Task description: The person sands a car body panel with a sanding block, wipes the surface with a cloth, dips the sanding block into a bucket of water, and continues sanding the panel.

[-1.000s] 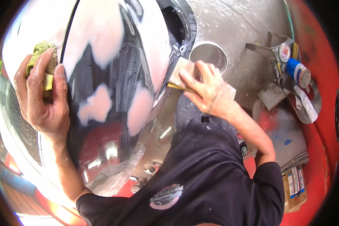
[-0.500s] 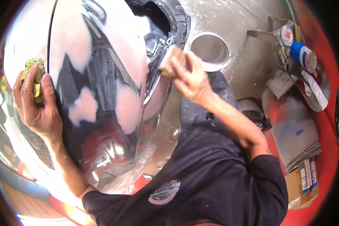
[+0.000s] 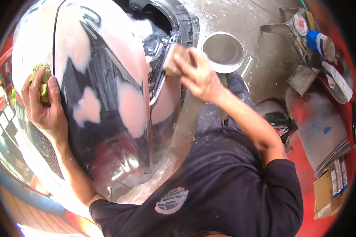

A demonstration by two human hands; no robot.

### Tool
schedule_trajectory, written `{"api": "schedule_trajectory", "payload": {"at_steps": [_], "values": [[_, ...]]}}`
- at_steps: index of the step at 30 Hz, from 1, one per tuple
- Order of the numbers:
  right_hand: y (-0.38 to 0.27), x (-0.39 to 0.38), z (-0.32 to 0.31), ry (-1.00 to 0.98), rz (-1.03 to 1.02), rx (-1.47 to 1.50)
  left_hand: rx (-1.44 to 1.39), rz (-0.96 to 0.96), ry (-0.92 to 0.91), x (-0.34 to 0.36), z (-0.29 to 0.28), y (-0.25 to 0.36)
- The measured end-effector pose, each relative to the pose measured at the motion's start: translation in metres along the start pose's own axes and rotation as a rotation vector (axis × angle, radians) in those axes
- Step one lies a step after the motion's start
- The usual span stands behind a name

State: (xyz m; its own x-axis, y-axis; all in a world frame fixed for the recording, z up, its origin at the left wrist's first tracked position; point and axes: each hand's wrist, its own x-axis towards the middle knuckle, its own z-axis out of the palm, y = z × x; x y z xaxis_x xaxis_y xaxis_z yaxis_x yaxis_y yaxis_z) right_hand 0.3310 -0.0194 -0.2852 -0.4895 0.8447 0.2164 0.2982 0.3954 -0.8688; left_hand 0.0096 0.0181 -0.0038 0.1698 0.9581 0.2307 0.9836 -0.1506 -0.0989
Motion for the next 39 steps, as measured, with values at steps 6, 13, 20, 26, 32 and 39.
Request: {"api": "schedule_trajectory", "payload": {"at_steps": [6,13,20,26,32,39], "values": [[-0.037,-0.023,0.005,-0.018,-0.014,0.000,0.003,-0.036,0.026,-0.004,0.001,0.005],[-0.020,-0.021,0.012,0.017,0.008,-0.043,-0.002,-0.007,0.032,-0.004,0.007,0.002],[0.004,-0.004,0.015,0.097,0.101,-0.008,-0.031,-0.022,0.029,-0.005,0.011,0.001],[-0.048,-0.034,0.023,0.069,-0.042,-0.001,-0.038,-0.048,0.035,-0.009,0.001,-0.002],[-0.032,-0.023,0.029,0.120,0.034,-0.036,-0.039,-0.002,0.051,-0.008,0.005,-0.007],[-0.009,-0.006,0.027,0.165,0.089,-0.047,-0.025,0.027,0.071,-0.005,0.007,-0.008]]}}
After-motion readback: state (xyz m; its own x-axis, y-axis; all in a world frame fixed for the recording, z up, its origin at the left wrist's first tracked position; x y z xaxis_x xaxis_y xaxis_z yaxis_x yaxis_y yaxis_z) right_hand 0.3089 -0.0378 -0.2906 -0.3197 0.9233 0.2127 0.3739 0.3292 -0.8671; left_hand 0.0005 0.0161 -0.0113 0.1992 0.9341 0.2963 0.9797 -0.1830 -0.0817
